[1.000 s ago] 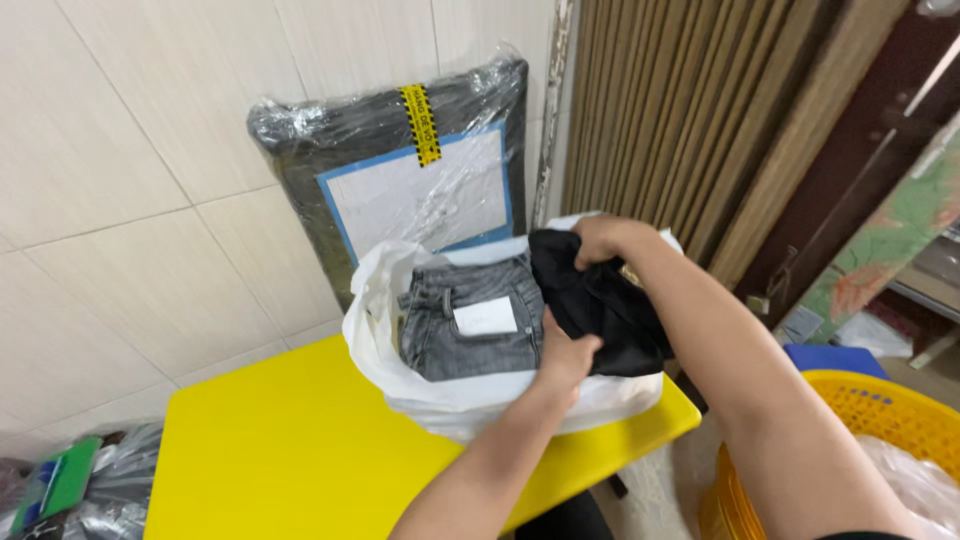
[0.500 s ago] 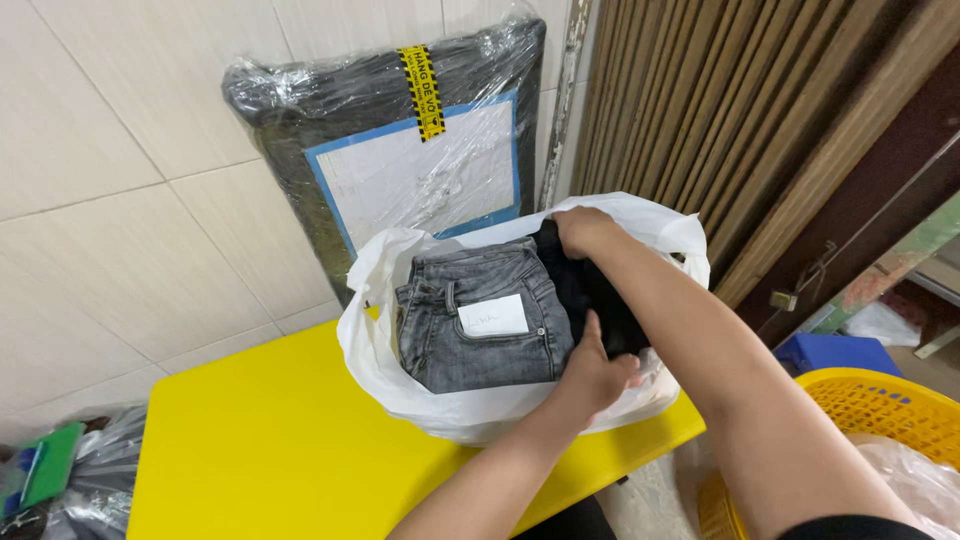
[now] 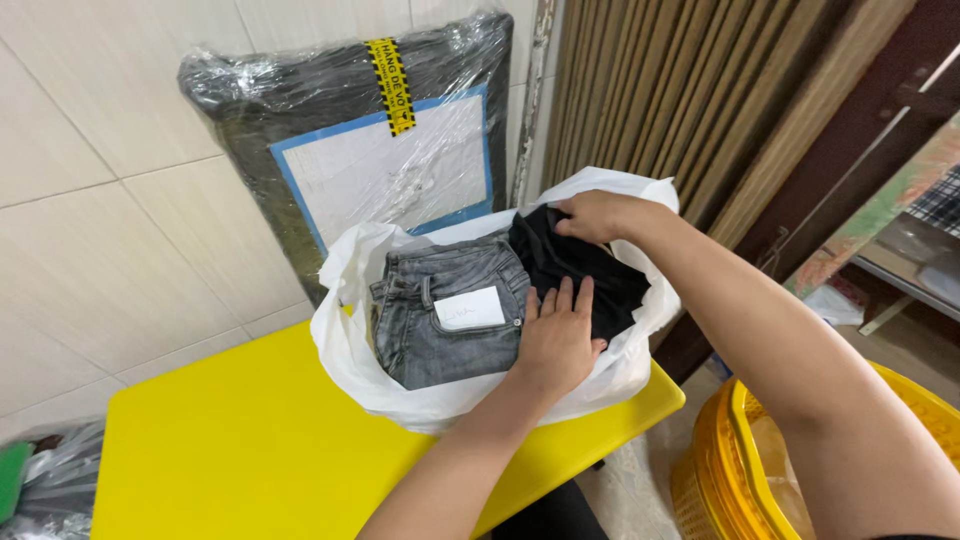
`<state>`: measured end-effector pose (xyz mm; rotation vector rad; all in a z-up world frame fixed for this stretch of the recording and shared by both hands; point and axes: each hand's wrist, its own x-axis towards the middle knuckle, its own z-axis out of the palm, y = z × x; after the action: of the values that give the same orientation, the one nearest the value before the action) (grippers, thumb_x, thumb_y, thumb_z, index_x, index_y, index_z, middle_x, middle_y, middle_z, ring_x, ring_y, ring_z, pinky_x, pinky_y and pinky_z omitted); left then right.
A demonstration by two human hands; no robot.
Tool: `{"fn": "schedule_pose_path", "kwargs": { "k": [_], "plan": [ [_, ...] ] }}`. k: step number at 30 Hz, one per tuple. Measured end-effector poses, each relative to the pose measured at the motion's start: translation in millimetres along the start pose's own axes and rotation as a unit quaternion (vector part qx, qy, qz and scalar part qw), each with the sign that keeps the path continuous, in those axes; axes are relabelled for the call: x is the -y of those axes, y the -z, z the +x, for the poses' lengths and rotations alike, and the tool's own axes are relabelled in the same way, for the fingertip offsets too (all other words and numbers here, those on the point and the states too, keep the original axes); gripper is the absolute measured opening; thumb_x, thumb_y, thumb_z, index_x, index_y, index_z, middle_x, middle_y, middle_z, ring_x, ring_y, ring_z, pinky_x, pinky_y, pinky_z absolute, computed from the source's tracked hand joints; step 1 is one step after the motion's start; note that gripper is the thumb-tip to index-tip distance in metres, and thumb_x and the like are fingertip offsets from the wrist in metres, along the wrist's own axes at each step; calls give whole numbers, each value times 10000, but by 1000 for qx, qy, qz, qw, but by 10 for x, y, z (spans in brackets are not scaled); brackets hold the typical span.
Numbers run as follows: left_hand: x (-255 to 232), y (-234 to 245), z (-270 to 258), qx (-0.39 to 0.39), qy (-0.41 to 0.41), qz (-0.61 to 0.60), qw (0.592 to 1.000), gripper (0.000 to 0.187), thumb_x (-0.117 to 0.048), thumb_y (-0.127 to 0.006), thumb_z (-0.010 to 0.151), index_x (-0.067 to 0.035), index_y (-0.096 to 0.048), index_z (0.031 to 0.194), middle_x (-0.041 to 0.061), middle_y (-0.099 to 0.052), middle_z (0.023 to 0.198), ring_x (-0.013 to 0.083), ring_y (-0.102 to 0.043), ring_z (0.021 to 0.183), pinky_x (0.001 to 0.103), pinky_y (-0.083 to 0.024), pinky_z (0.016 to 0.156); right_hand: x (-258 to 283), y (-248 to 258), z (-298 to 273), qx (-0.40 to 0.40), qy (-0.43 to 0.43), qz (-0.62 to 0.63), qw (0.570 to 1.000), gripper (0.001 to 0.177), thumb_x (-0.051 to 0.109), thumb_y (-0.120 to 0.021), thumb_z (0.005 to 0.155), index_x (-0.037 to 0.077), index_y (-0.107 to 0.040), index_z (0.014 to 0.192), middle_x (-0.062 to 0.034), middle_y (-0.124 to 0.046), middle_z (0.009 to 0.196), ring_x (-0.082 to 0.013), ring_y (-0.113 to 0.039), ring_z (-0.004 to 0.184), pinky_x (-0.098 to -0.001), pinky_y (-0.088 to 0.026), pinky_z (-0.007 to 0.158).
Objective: The person folds various clothing items including jeans, shirts, and shorts on a yellow table, then places them into a white plastic bag. The person ties the bag and moves to a red table to fold additional garments, stacking them on the yellow table.
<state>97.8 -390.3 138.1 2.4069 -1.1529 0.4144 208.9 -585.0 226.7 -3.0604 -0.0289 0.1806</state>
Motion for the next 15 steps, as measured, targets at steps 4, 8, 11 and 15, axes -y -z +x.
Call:
{"fn": "schedule_pose_path", "kwargs": {
  "k": [4, 8, 11, 15],
  "plan": [
    [-158, -44, 167, 45, 42, -53, 997, 1127, -457, -830, 768, -66, -182, 1604, 314, -343, 1555, 463, -526, 1277, 562, -387, 1086, 152, 93, -270, 5, -66, -28, 997, 514, 364, -556, 946, 50, -629, 1347, -236, -736, 1170, -397, -678, 1123, -466, -517, 1006],
    [-249, -129, 338, 106, 97, -41, 989, 1123, -423, -803, 763, -78, -185, 1634, 305, -338, 1581, 476, -591, 1156, 590, -505, 906, 162, 93, -490, 55, -113, -45, 991, 481, 341, -588, 957, 98, -606, 1372, -198, -730, 1151, -358, -721, 1038, -468, -579, 912],
    [-175, -273, 419, 47, 100, -46, 993, 596, -193, -553, 993, -43, -435, 1558, 247, -664, 1298, 432, -723, 1000, 556, -587, 817, 53, 34, -589, 88, -137, 156, 974, 587, 269, -542, 971, 154, -377, 1522, -197, -736, 1080, -325, -777, 903, -456, -652, 757],
    [320, -405, 513, -75, 181, -246, 949, 433, -174, -491, 928, -75, -645, 1320, 266, -738, 1011, 442, -705, 977, 512, -541, 881, -141, 78, -558, 35, -76, 288, 954, 476, 265, -475, 989, 128, -480, 1446, -173, -785, 1023, -256, -784, 850, -396, -645, 696]
  ]
}}
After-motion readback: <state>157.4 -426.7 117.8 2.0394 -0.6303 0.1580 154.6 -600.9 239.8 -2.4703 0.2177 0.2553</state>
